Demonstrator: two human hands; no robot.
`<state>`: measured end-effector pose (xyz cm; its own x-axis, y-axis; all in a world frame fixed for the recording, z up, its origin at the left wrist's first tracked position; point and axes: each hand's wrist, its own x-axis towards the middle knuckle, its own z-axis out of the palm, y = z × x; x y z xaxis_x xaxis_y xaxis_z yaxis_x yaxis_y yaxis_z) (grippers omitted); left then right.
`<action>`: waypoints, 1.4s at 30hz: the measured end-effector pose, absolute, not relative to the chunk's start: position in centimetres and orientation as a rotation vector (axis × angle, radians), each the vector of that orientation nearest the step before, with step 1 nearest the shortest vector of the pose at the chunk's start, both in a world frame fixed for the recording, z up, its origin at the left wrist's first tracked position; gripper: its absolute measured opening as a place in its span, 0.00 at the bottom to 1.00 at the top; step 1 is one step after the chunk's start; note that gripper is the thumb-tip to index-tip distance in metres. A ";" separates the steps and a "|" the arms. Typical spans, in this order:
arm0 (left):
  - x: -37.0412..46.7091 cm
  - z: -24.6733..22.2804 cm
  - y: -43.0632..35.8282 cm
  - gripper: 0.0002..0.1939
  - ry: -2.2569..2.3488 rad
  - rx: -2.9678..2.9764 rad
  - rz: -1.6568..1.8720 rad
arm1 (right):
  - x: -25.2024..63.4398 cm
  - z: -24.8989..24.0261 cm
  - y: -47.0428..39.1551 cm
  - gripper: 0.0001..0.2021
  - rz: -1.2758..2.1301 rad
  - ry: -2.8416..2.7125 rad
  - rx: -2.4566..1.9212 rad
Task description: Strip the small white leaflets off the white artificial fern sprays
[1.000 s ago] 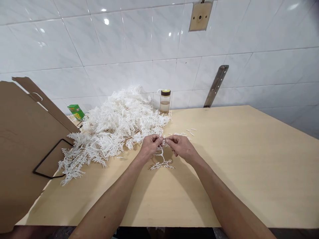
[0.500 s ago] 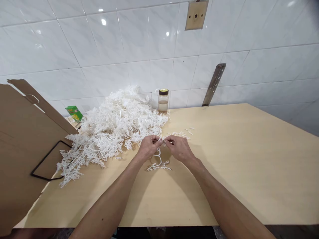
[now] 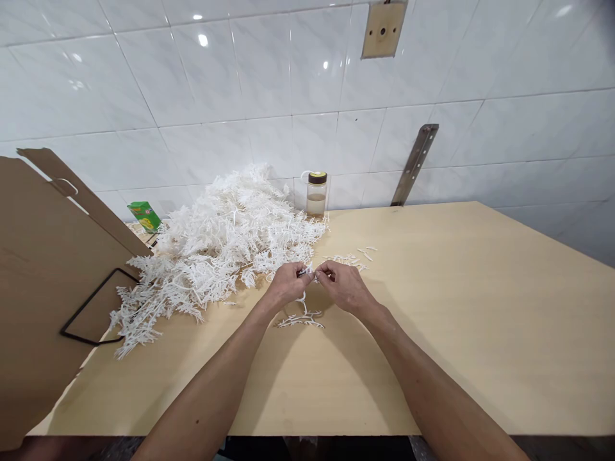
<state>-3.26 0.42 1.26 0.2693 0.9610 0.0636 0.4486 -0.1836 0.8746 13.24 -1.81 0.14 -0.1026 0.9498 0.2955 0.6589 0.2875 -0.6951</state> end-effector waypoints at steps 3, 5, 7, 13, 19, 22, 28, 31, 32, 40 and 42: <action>-3.2 1.2 0.4 0.13 1.318 1.815 0.784 | 13.1 0.1 -1.9 0.08 0.363 -1.986 -1.438; -3.1 1.3 0.4 0.13 1.353 1.847 0.743 | 12.6 0.0 -2.1 0.09 0.269 -2.085 -1.461; -3.2 1.6 0.3 0.12 1.386 1.864 0.730 | 12.0 0.0 -2.1 0.09 0.213 -2.145 -1.532; -3.2 2.1 -0.3 0.11 1.218 1.766 0.746 | 13.2 -0.8 -0.8 0.07 0.110 -1.888 -1.770; -3.0 1.7 -0.1 0.14 1.076 1.700 0.827 | 16.9 -1.1 -0.1 0.10 0.068 -1.574 -1.657; -3.1 1.4 0.0 0.14 1.068 1.691 0.830 | 16.5 -0.2 -0.6 0.13 0.210 -1.588 -1.594; -3.2 1.0 0.4 0.16 1.068 1.712 0.848 | 14.5 1.9 -2.1 0.12 0.684 -1.771 -1.346; -3.2 0.9 0.5 0.16 1.089 1.704 0.856 | 14.5 2.0 -2.2 0.10 0.683 -1.793 -1.347; -3.2 0.9 0.5 0.16 1.094 1.699 0.858 | 14.6 1.9 -2.2 0.09 0.674 -1.799 -1.352; -3.1 1.0 0.5 0.17 1.174 1.746 0.845 | 14.8 1.6 -2.1 0.10 0.653 -1.889 -1.352; -3.1 1.2 0.3 0.17 1.200 1.784 0.832 | 14.7 1.7 -2.2 0.10 0.644 -1.912 -1.367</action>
